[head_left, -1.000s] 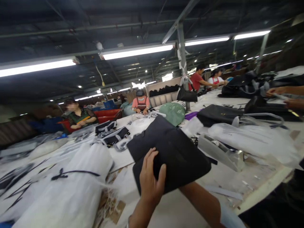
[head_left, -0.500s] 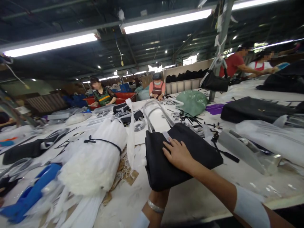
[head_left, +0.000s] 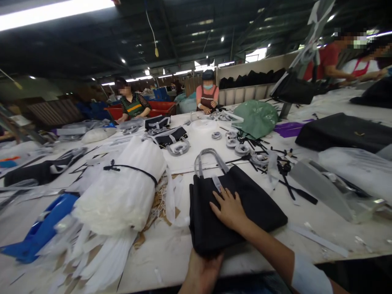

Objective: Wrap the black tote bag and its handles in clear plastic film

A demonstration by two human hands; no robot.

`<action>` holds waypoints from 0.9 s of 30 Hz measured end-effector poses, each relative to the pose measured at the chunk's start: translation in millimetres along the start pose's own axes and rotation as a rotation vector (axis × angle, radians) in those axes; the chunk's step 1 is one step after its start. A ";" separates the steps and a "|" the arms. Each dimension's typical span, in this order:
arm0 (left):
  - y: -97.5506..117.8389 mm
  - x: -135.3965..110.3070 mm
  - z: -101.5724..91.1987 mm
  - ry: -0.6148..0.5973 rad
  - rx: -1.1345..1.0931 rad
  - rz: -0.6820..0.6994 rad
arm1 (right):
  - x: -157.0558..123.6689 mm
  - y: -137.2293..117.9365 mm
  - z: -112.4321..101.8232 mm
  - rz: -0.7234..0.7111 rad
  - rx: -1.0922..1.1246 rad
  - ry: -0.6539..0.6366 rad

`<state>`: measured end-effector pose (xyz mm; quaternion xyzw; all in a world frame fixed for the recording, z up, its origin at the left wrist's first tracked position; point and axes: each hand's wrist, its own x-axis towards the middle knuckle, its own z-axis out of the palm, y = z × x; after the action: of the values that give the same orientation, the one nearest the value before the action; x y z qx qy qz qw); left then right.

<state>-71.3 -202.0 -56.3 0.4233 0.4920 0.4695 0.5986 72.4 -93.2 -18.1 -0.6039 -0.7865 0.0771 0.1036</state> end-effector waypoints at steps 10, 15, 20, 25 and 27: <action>66.4 -38.6 -11.9 -0.022 0.642 0.317 | -13.8 -13.8 14.9 0.036 -0.085 0.118; 43.6 9.7 4.4 0.054 1.254 0.678 | -23.0 -15.4 8.6 -0.001 -0.146 0.001; 15.5 11.6 -0.6 0.089 1.416 0.677 | -14.4 10.7 -1.5 -0.241 -0.213 0.005; 16.4 12.5 1.5 0.136 1.334 0.644 | 7.3 42.8 10.0 -0.421 -0.233 0.109; 16.8 14.1 1.9 0.202 1.275 0.609 | 10.3 49.3 15.7 -0.445 -0.238 0.067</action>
<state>-70.9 -184.9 -42.4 0.7639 0.5837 0.2737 0.0282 111.8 -70.5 -44.6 -0.4262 -0.8997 -0.0608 0.0721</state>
